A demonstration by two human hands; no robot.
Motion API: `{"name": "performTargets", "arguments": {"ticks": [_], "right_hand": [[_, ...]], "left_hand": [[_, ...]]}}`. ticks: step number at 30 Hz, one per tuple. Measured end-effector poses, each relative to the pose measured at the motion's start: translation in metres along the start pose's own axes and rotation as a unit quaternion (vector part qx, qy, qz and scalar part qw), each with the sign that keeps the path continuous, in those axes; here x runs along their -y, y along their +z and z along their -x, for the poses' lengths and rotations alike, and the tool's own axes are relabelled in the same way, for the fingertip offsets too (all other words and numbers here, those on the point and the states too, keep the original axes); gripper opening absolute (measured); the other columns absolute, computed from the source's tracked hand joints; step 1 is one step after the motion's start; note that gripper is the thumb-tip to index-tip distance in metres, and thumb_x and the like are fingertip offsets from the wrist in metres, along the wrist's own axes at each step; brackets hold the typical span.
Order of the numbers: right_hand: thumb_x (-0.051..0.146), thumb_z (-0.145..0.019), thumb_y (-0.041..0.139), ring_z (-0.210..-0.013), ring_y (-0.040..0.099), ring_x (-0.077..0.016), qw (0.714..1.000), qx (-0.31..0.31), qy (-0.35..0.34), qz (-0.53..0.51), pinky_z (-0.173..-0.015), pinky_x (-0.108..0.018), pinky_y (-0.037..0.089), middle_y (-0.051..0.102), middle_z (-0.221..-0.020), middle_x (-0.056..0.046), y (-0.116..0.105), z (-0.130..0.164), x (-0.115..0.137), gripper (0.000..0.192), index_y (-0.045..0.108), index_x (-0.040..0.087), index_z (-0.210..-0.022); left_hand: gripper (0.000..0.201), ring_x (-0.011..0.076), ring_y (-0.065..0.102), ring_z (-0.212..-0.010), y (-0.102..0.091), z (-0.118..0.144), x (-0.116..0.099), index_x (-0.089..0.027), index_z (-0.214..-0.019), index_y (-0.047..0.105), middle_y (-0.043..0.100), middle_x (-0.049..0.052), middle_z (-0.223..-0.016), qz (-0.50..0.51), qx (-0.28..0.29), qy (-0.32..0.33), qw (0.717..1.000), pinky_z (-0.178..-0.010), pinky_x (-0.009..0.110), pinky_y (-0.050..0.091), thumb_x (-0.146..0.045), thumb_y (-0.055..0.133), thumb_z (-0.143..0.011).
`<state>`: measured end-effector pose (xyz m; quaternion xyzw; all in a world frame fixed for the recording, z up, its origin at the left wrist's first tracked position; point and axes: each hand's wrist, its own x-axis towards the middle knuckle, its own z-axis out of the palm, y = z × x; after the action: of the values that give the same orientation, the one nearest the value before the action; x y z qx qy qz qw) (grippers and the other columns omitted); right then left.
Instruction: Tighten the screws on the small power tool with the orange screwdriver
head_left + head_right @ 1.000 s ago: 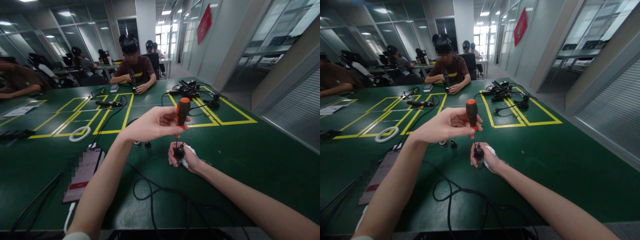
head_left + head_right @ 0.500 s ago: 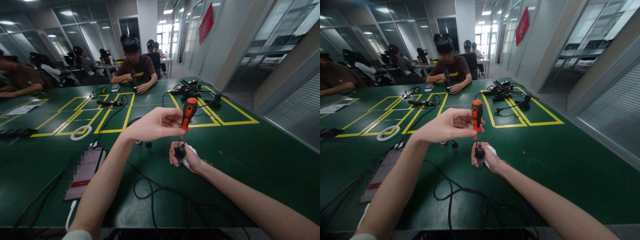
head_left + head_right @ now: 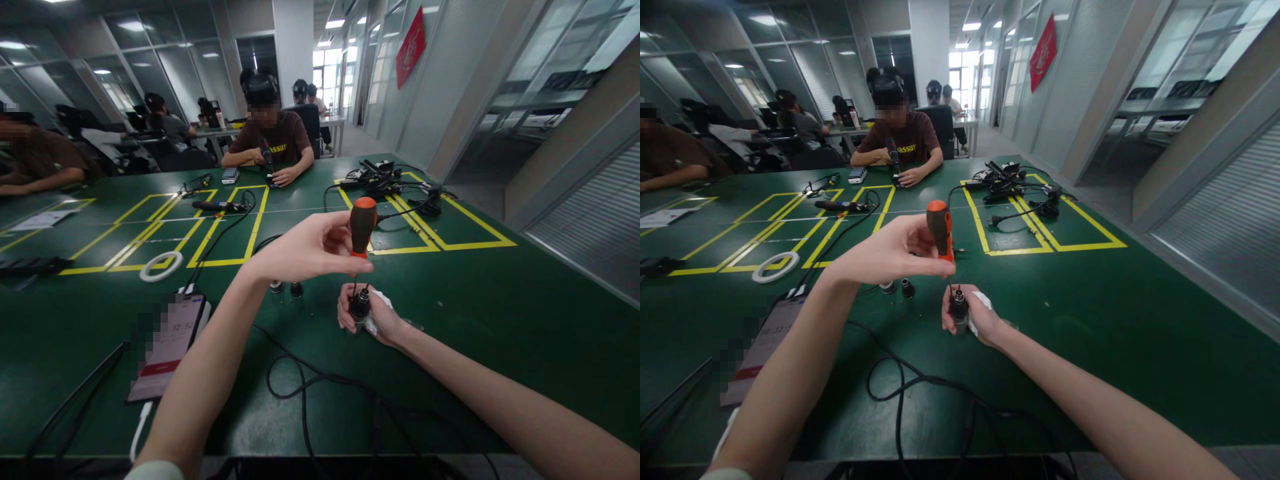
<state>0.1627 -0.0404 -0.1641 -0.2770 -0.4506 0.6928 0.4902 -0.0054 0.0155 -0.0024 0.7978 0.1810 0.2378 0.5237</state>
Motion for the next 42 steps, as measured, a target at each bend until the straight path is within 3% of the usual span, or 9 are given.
{"name": "performTargets", "arguments": {"ticks": [9, 15, 23, 27, 31, 42], "right_hand": [[0.043, -0.091, 0.058, -0.038, 0.050, -0.0138, 1.000, 0.002, 0.001, 0.003, -0.051, -0.029, 0.047, 0.056, -0.045, 0.001, 0.0014, -0.0006, 0.0023, 0.034, 0.058, 0.019, -0.066], [0.042, -0.091, 0.058, -0.039, 0.050, -0.0146, 1.000, -0.003, 0.007, 0.004, -0.049, -0.029, 0.046, 0.057, -0.045, 0.001, 0.0002, -0.0002, 0.0013, 0.034, 0.058, 0.020, -0.066], [0.041, -0.090, 0.059, -0.039, 0.050, -0.0146, 1.000, -0.005, 0.010, 0.002, -0.050, -0.029, 0.046, 0.056, -0.044, 0.002, -0.0006, -0.0009, 0.0001, 0.032, 0.059, 0.019, -0.066], [0.040, -0.090, 0.058, -0.039, 0.050, -0.0146, 1.000, -0.001, 0.004, 0.000, -0.051, -0.029, 0.046, 0.056, -0.045, 0.002, -0.0009, -0.0002, -0.0001, 0.032, 0.058, 0.020, -0.066], [0.038, -0.091, 0.058, -0.039, 0.049, -0.0144, 1.000, 0.005, 0.006, -0.003, -0.053, -0.030, 0.048, 0.055, -0.045, 0.002, -0.0006, -0.0001, 0.0007, 0.031, 0.058, 0.020, -0.066], [0.036, -0.091, 0.057, -0.040, 0.054, -0.0145, 1.000, 0.000, 0.006, -0.009, -0.057, -0.031, 0.053, 0.059, -0.046, 0.001, -0.0009, -0.0008, 0.0003, 0.031, 0.060, 0.019, -0.066]], "left_hand": [[0.034, 0.0105, 0.061, -0.075, -0.0004, 0.0000, -0.0018, -0.015, -0.098, 0.060, 0.068, 0.001, -0.088, -0.018, -0.001, -0.002, 1.000, -0.067, 0.022, 0.050, -0.028, 0.084, -0.079], [0.037, 0.0079, 0.055, -0.067, 0.0040, -0.0016, 0.0004, -0.015, -0.092, 0.060, 0.063, -0.002, -0.081, -0.045, -0.035, 0.020, 0.998, -0.060, 0.020, 0.045, -0.033, 0.088, -0.075], [0.051, 0.0143, 0.073, -0.079, 0.0045, 0.0005, 0.0018, -0.015, -0.122, 0.056, 0.076, 0.007, -0.099, 0.042, -0.007, -0.015, 0.999, -0.071, 0.025, 0.058, -0.020, 0.082, -0.080], [0.038, 0.0122, 0.073, -0.079, 0.0008, 0.0004, 0.0020, -0.012, -0.115, 0.062, 0.077, 0.008, -0.097, 0.044, 0.028, -0.003, 0.999, -0.079, 0.026, 0.060, -0.008, 0.075, -0.080], [0.021, 0.0108, 0.072, -0.076, 0.0006, 0.0000, 0.0010, -0.012, -0.103, 0.065, 0.076, 0.005, -0.090, 0.050, 0.025, -0.006, 0.998, -0.078, 0.026, 0.061, -0.006, 0.071, -0.083], [0.021, 0.0115, 0.072, -0.076, 0.0030, -0.0018, 0.0006, -0.012, -0.101, 0.064, 0.075, 0.004, -0.085, 0.047, 0.016, -0.016, 0.999, -0.077, 0.026, 0.061, -0.007, 0.073, -0.083]]}}
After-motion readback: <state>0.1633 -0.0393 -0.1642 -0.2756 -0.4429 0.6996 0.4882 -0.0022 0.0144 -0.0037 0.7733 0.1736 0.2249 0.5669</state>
